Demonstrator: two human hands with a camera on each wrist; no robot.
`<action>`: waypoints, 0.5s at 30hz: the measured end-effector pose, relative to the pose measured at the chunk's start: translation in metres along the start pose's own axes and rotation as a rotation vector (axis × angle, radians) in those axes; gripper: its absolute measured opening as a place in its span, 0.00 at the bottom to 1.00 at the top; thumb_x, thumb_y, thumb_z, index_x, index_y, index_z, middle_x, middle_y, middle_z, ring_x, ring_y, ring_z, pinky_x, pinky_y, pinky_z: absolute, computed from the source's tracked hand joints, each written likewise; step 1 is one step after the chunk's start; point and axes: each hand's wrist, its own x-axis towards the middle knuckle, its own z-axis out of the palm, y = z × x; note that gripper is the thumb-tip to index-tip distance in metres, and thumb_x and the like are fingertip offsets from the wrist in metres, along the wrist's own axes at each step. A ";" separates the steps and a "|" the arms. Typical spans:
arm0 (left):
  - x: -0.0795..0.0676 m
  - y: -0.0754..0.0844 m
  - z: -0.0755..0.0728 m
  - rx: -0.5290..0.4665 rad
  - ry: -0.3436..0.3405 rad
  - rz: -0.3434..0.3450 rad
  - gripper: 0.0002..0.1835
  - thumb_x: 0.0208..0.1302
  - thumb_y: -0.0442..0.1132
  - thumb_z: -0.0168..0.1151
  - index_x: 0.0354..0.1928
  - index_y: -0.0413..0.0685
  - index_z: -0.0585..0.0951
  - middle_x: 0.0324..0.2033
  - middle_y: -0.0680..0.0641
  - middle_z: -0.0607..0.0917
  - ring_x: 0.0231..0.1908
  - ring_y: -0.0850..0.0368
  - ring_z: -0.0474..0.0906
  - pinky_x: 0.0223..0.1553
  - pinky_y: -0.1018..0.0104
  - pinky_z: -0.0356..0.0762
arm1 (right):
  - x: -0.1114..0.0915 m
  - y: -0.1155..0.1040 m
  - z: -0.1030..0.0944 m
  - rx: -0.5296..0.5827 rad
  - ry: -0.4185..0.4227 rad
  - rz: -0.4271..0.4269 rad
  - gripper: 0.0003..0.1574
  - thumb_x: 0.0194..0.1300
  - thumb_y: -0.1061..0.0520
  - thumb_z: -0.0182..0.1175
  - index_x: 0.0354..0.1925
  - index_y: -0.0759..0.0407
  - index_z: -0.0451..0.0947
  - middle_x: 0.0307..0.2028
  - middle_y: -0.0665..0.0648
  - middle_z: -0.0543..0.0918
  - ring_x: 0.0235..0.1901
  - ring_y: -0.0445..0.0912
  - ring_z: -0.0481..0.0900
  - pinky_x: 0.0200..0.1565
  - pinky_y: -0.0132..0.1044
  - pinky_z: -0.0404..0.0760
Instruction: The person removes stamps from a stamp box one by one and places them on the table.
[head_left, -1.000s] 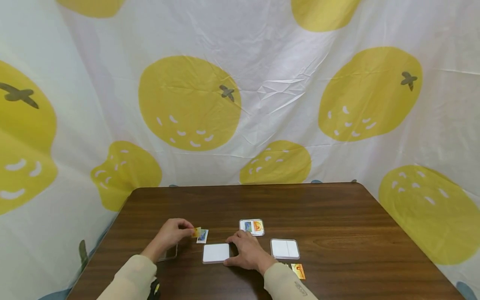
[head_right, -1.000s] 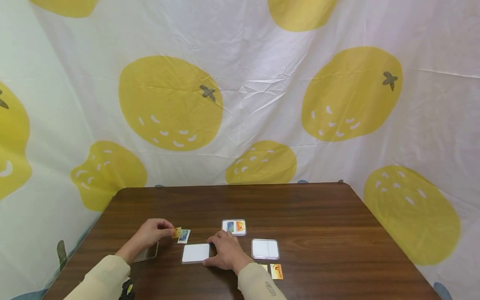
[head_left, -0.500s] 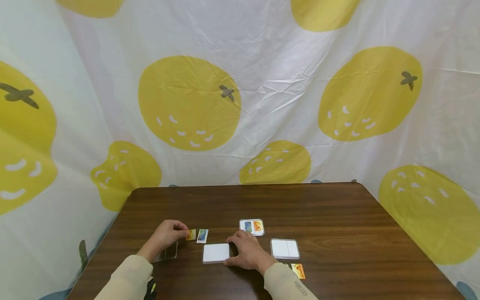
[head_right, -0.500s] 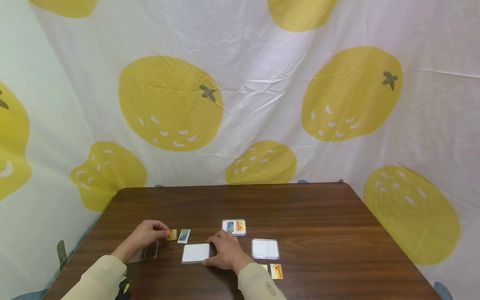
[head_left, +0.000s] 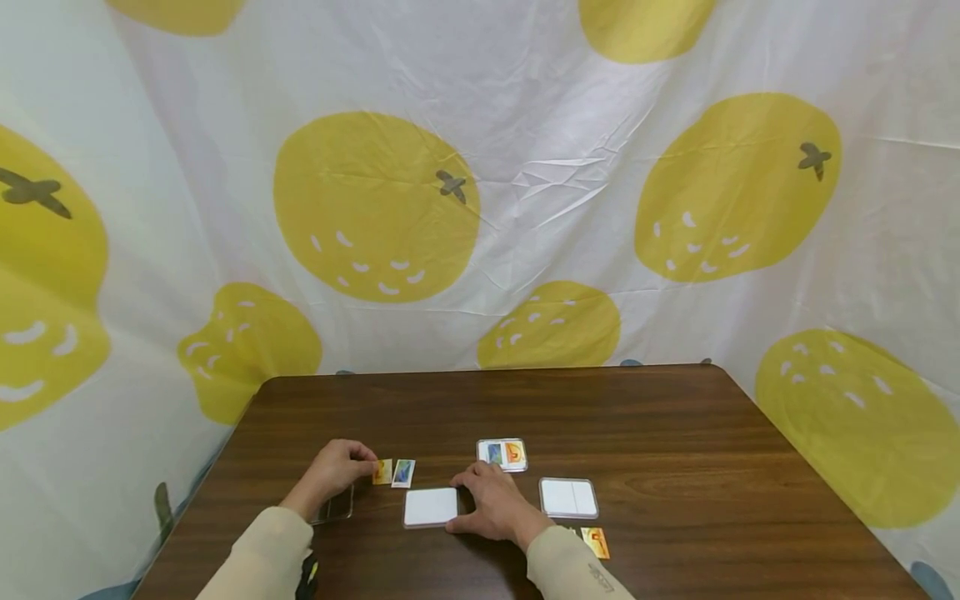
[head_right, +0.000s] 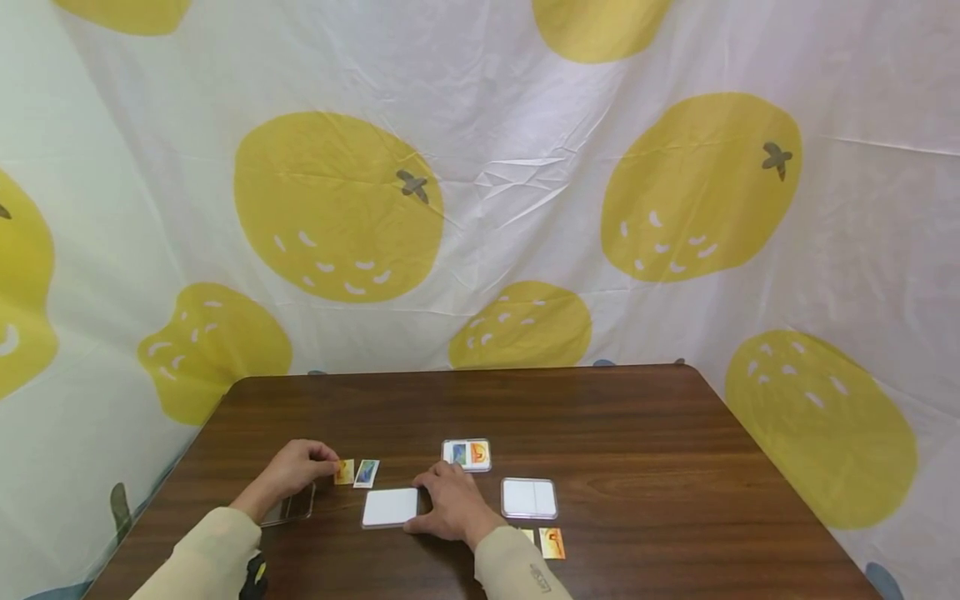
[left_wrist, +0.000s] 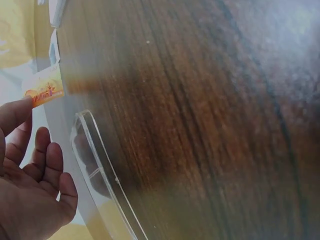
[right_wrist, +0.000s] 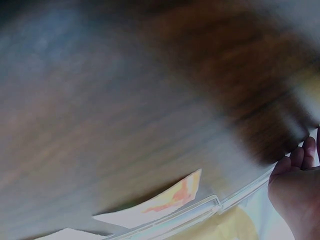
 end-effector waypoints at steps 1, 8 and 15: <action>0.000 0.000 0.000 0.006 0.004 0.001 0.03 0.60 0.35 0.69 0.32 0.42 0.85 0.29 0.51 0.82 0.31 0.55 0.72 0.34 0.60 0.71 | 0.000 0.000 0.000 0.001 -0.002 0.001 0.38 0.54 0.35 0.72 0.58 0.51 0.78 0.53 0.52 0.74 0.55 0.50 0.69 0.59 0.51 0.66; 0.004 -0.002 0.002 0.041 0.027 0.021 0.03 0.59 0.33 0.69 0.31 0.41 0.85 0.28 0.51 0.82 0.31 0.55 0.73 0.35 0.60 0.72 | -0.001 -0.002 -0.002 0.005 -0.011 0.008 0.38 0.54 0.35 0.72 0.58 0.51 0.78 0.53 0.52 0.74 0.55 0.50 0.69 0.59 0.51 0.66; 0.010 -0.003 0.003 0.142 0.021 0.022 0.04 0.60 0.37 0.69 0.31 0.44 0.85 0.29 0.51 0.82 0.31 0.54 0.74 0.38 0.55 0.71 | 0.000 -0.001 -0.001 0.005 -0.008 0.004 0.37 0.54 0.35 0.72 0.57 0.51 0.78 0.53 0.52 0.74 0.55 0.50 0.69 0.59 0.51 0.66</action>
